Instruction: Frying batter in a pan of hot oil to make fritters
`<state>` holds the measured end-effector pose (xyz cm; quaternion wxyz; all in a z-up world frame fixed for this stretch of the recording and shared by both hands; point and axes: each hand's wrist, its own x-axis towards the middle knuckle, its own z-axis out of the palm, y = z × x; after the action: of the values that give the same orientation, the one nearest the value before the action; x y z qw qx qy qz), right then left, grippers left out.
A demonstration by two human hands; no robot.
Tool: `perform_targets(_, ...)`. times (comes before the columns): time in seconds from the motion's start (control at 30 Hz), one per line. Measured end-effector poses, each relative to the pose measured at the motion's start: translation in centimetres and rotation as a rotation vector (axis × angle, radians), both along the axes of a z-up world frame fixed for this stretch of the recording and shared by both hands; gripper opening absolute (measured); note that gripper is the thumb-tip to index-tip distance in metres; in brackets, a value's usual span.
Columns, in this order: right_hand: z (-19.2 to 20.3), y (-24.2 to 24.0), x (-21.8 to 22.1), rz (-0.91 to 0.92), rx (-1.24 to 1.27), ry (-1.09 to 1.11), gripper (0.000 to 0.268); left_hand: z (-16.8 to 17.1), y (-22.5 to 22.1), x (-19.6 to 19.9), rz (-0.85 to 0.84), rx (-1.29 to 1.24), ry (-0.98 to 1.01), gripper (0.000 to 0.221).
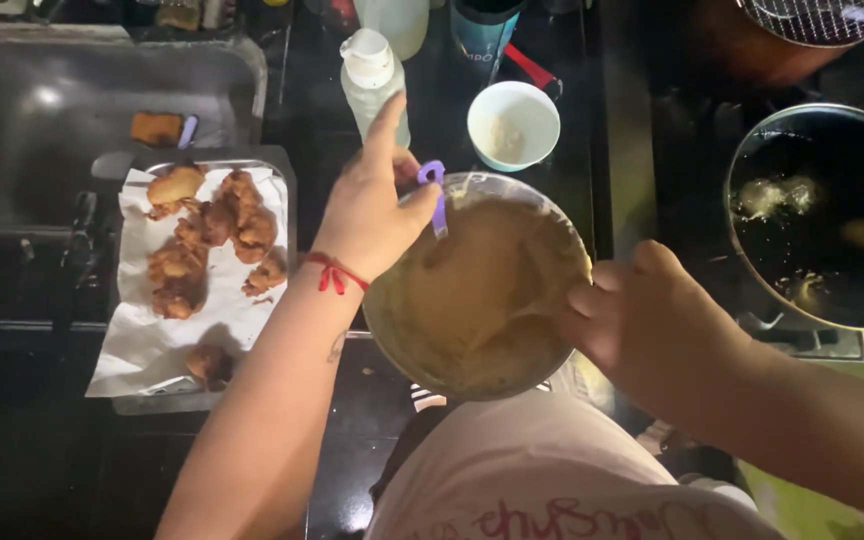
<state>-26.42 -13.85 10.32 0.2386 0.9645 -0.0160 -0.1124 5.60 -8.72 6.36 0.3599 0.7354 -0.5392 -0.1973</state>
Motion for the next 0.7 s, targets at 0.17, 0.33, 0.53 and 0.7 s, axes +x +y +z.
perform_targets(0.17, 0.1, 0.0, 0.2, -0.016, 0.117, -0.075, 0.024, -1.4, -0.5, 0.5, 0.021, 0.167, 0.209, 0.082)
perform_targets(0.33, 1.4, 0.0, 0.9, 0.055, 0.08, -0.189, 0.032, -3.2, -1.4, 0.9, -0.128, 0.069, 0.039, 0.087)
perform_targets(0.53, 1.1, -0.3, 0.4, 0.004, 0.143, -0.263, 0.037, -2.9, -1.3, 0.5, -0.121, 0.037, -0.042, 0.084)
perform_targets(0.7, 0.5, -0.5, -0.5, -0.045, 0.164, -0.323, 0.028, 0.8, 0.4, -2.5, -0.099, -0.056, -0.072, 0.085)
